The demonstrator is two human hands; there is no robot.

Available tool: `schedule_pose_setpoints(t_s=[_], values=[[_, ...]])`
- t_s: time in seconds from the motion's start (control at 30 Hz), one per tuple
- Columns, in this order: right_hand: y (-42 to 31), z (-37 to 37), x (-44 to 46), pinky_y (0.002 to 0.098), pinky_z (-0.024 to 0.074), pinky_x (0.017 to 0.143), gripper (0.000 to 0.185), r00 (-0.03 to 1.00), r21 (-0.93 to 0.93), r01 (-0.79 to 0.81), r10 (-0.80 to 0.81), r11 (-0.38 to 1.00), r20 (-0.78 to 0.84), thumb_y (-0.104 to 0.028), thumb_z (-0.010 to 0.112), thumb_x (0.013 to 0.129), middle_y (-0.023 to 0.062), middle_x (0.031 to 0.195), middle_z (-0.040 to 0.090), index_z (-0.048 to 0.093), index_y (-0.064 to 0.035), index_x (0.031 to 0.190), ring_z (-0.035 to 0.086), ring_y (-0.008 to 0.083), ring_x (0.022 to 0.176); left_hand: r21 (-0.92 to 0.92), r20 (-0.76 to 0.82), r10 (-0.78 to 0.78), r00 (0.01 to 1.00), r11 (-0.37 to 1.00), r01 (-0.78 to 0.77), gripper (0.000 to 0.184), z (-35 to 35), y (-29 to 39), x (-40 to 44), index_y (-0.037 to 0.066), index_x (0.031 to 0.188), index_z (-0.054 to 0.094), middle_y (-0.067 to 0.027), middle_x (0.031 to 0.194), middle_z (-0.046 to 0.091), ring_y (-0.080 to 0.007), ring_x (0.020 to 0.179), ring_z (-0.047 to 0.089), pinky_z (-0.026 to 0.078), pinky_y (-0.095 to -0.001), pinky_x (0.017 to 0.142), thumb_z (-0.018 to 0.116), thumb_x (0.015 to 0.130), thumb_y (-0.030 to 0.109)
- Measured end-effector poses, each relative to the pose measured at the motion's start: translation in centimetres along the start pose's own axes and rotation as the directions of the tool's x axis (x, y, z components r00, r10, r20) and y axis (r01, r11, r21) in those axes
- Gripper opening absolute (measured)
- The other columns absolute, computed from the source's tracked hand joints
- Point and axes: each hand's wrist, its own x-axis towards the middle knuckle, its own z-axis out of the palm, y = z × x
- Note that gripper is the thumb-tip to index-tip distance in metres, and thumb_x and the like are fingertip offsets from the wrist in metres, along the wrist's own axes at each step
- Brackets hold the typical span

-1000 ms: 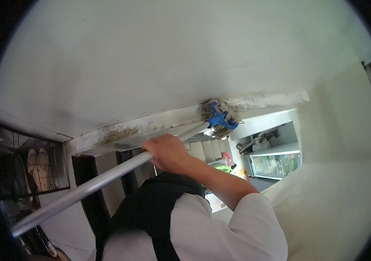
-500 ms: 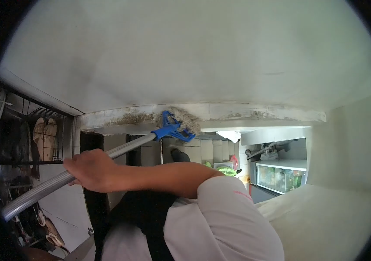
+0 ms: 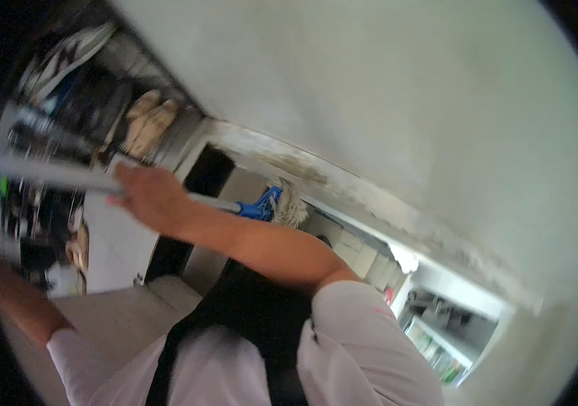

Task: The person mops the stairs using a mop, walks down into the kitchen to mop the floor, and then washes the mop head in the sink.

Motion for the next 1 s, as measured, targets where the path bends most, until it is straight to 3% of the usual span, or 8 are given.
schedule_pose_setpoints(t_s=[0.03,0.1,0.17,0.23,0.3,0.37,0.7,1.0], values=[[0.5,0.2,0.4,0.0494,0.0495,0.072,0.049,0.996,-0.056,-0.002,-0.002,0.998,-0.086,-0.046,0.06,0.089,0.0231,0.087,0.064,0.055,-0.0014,0.107,0.063,0.0418,0.082,0.287,0.173,-0.08,0.982,0.958,0.027,0.054,-1.0,-0.5,-0.9,0.011,0.142,0.04,-0.0099,0.146,0.043,-0.0213,0.129,0.048,0.049,-0.0388,0.102,0.057,0.091,0.01],[2.4,-0.1,1.3,0.0457,0.0501,0.071,0.044,0.993,0.043,-0.115,0.116,0.992,-0.015,-0.043,0.063,0.089,0.0214,0.085,0.066,0.059,-0.0015,0.104,0.066,0.0362,0.08,-0.606,0.319,-0.551,0.771,0.507,0.613,0.057,-0.3,2.5,-3.1,0.004,0.146,0.03,-0.0273,0.145,0.035,-0.0336,0.137,0.036,0.035,-0.0523,0.112,0.049,0.092,0.006],[1.7,-0.7,1.9,0.0405,0.0499,0.067,0.045,0.962,0.16,-0.274,0.272,0.948,0.037,-0.039,0.068,0.087,0.0213,0.08,0.065,0.059,0.0011,0.104,0.065,0.0331,0.073,-0.919,0.313,-0.582,0.751,0.013,0.394,0.057,1.9,1.2,-7.9,-0.004,0.145,0.027,-0.0299,0.148,0.027,-0.0362,0.141,0.025,0.02,-0.0537,0.116,0.05,0.097,0.014],[2.3,0.0,2.7,0.0347,0.048,0.065,0.032,0.979,0.251,-0.182,0.199,0.951,-0.041,-0.031,0.071,0.087,0.0118,0.075,0.064,0.06,-0.0007,0.092,0.061,0.0215,0.068,-0.879,0.325,-0.703,0.632,0.022,0.476,0.086,2.0,6.0,-6.8,-0.001,0.14,0.039,-0.0272,0.141,0.043,-0.0353,0.121,0.054,0.04,-0.0454,0.105,0.069,0.081,0.053],[2.7,0.9,3.9,0.0305,0.0458,0.06,0.029,0.963,0.336,-0.221,0.259,0.916,-0.071,-0.03,0.073,0.087,0.0024,0.069,0.058,0.059,-0.0042,0.088,0.055,0.0147,0.063,-0.715,0.212,-0.971,0.115,-0.074,0.695,0.077,4.0,9.5,-6.3,-0.004,0.136,0.042,-0.0204,0.121,0.056,-0.0267,0.108,0.06,0.051,-0.0356,0.089,0.07,0.083,0.045],[1.0,-0.4,5.1,0.0275,0.0428,0.055,0.026,0.958,0.472,-0.206,0.275,0.857,-0.081,-0.027,0.073,0.087,-0.0009,0.068,0.055,0.058,-0.006,0.085,0.051,0.0108,0.059,-0.748,0.319,-0.863,0.391,0.025,0.664,0.048,4.2,8.9,-13.1,0.002,0.139,0.043,-0.0157,0.138,0.049,-0.0264,0.125,0.051,0.044,-0.0384,0.099,0.051,0.097,0.024],[-2.9,3.0,8.4,0.0251,0.0362,0.044,0.034,0.999,0.814,-0.03,-0.018,0.58,0.05,-0.042,0.058,0.094,-0.0023,0.059,0.036,0.05,-0.0082,0.096,0.037,0.009,0.046,-0.615,0.489,-0.825,-0.283,-0.556,0.559,0.04,7.3,20.6,-23.9,0.005,0.124,0.056,-0.0084,0.123,0.061,-0.0219,0.112,0.06,0.046,-0.0344,0.091,0.062,0.092,0.029],[0.0,8.3,5.3,0.0347,0.0506,0.066,0.015,0.97,0.748,-0.237,0.107,0.62,0.218,-0.015,0.056,0.097,0.0033,0.068,0.049,0.05,-0.0014,0.096,0.05,0.013,0.061,-0.325,0.606,-0.721,-0.336,-0.611,0.722,0.038,13.3,29.4,-26.3,0.003,0.123,0.055,-0.0116,0.116,0.061,-0.0226,0.107,0.058,0.046,-0.0348,0.094,0.064,0.089,0.019]])
